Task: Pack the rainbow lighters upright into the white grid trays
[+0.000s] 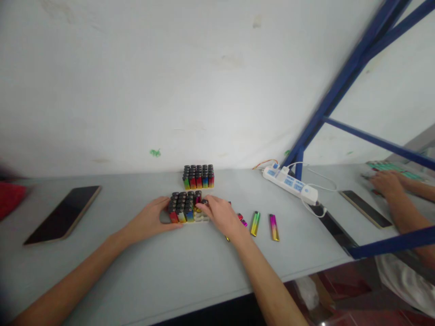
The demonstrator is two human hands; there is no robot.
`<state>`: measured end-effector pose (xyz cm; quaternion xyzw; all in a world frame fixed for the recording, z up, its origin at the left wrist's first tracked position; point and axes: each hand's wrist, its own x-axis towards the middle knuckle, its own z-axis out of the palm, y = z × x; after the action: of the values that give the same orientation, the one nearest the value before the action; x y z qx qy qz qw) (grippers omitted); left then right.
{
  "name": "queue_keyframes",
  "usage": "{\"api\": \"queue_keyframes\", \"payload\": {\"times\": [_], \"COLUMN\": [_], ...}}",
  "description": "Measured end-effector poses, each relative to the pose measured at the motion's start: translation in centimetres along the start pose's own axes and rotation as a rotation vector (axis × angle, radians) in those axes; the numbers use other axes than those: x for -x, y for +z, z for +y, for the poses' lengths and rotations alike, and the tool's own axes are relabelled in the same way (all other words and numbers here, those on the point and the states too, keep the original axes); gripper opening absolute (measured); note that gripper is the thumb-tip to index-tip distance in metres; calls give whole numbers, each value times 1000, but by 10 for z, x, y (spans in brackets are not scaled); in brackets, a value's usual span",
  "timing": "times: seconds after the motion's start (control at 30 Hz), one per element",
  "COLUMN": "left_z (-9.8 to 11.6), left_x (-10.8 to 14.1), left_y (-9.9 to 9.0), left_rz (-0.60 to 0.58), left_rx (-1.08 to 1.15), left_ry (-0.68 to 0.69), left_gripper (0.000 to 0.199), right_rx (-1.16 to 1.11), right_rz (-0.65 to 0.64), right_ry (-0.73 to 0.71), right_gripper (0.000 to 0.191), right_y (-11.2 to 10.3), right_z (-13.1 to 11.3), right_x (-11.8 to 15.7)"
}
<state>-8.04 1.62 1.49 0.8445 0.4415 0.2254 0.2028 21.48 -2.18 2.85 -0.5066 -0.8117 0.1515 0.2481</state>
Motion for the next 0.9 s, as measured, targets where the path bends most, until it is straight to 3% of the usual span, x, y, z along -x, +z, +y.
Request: {"api": "queue_keyframes", "payload": {"times": [0.4, 0.6, 0.73, 0.9], "left_z": [1, 0, 4, 4], "left_x": [-2, -3, -3, -4], "left_y": [-3, -3, -5, -2], "left_rz": [13, 24, -2, 14], "left_rx": [11, 30, 15, -4], "left_ry": [-17, -33, -13, 4], "left_gripper": [59, 60, 55, 57], "right_rx": [312, 296, 176, 81], "right_rz": [-157, -61, 58, 288], "right_ry": [117, 46, -25, 244], "right_gripper": [34, 36, 40, 43], "right_y": [-13, -5, -15, -53], "right_z": [-31, -24, -10, 30], "right_x": [-4, -6, 7, 61]}}
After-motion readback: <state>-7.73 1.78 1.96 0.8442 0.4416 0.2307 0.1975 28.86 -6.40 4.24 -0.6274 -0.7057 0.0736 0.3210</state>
